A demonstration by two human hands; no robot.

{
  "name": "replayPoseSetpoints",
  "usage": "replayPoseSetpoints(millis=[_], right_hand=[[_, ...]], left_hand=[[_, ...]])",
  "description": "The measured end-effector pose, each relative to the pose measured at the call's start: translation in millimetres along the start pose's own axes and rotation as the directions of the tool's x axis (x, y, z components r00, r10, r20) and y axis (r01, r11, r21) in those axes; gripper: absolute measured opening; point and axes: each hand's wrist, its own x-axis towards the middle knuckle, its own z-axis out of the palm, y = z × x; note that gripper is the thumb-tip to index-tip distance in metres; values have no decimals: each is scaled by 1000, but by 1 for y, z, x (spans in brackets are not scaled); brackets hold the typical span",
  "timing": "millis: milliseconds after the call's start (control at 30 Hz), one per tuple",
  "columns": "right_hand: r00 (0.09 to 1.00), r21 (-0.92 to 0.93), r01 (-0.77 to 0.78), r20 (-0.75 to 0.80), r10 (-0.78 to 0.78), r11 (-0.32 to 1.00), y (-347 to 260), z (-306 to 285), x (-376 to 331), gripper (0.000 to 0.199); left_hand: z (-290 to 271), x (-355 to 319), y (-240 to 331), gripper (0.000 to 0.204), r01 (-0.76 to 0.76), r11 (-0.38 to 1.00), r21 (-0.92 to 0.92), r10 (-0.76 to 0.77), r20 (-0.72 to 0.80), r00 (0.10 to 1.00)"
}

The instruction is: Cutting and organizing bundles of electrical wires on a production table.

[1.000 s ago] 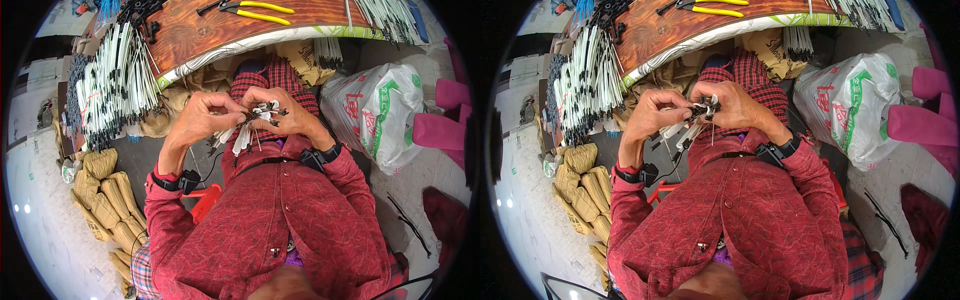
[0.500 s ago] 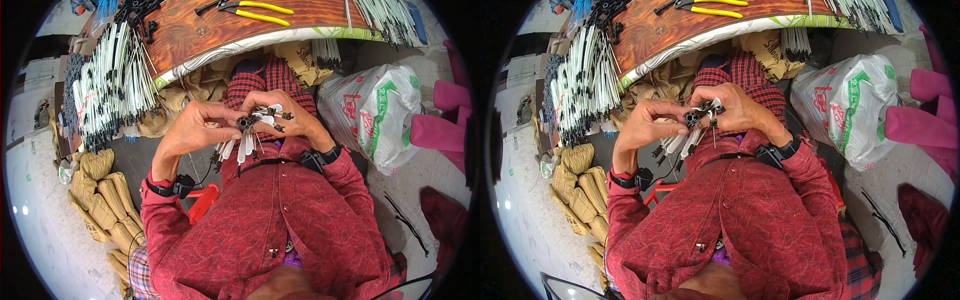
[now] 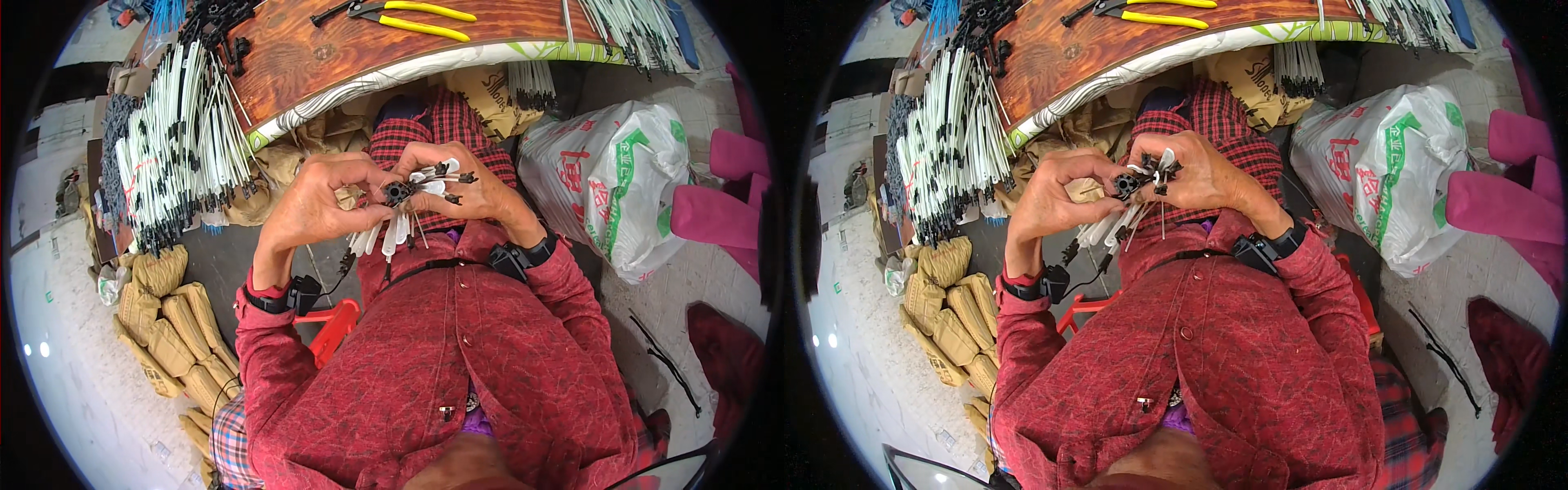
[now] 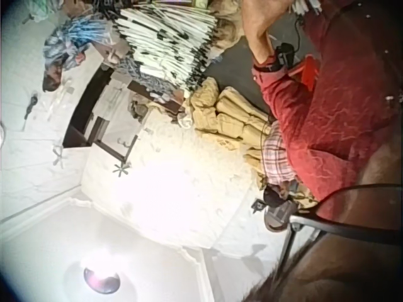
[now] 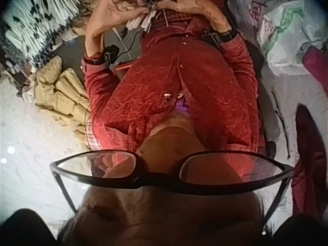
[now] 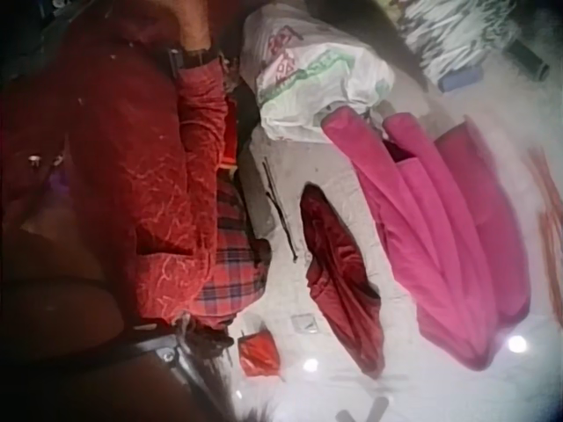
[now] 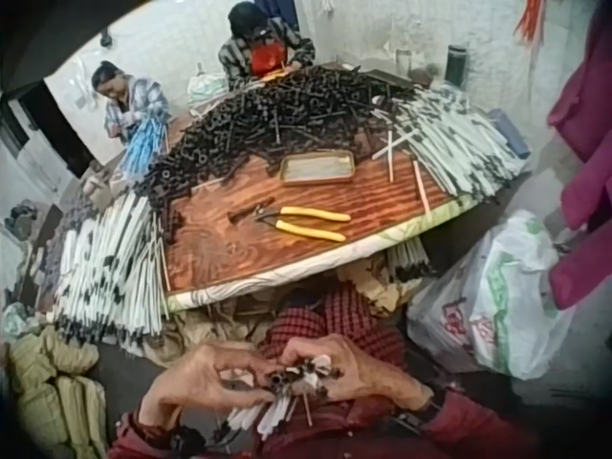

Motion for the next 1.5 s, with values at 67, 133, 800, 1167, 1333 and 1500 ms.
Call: replayPoseSetpoints(millis=[67, 133, 800, 1167, 1333, 1500], right_hand=[[1000, -13, -2, -6, 2, 1000, 2, 1, -1, 30], [1000, -37, -3, -10, 2, 999, 3, 2, 0, 29], [999, 98, -53, -4, 53, 994, 1, -3, 3, 26], [990, 186, -53, -118, 76, 981, 3, 4, 5, 34], [990, 79, -121, -70, 126, 990, 1, 2, 4, 21], [992, 135, -111, -53, 119, 985, 3, 5, 2, 21]], left_hand=[[2, 2, -5, 36, -91, 995, 28, 92, -20, 996], [3, 3, -11, 37, -133, 990, 45, 134, -28, 991], [7, 6, -27, 37, -267, 964, 11, 266, -144, 953], [22, 1, -33, 29, -218, 972, -84, 189, -264, 946], [23, -3, -34, 28, -170, 979, -112, 134, -273, 953], [24, -6, -36, 27, -202, 971, -126, 159, -290, 944]])
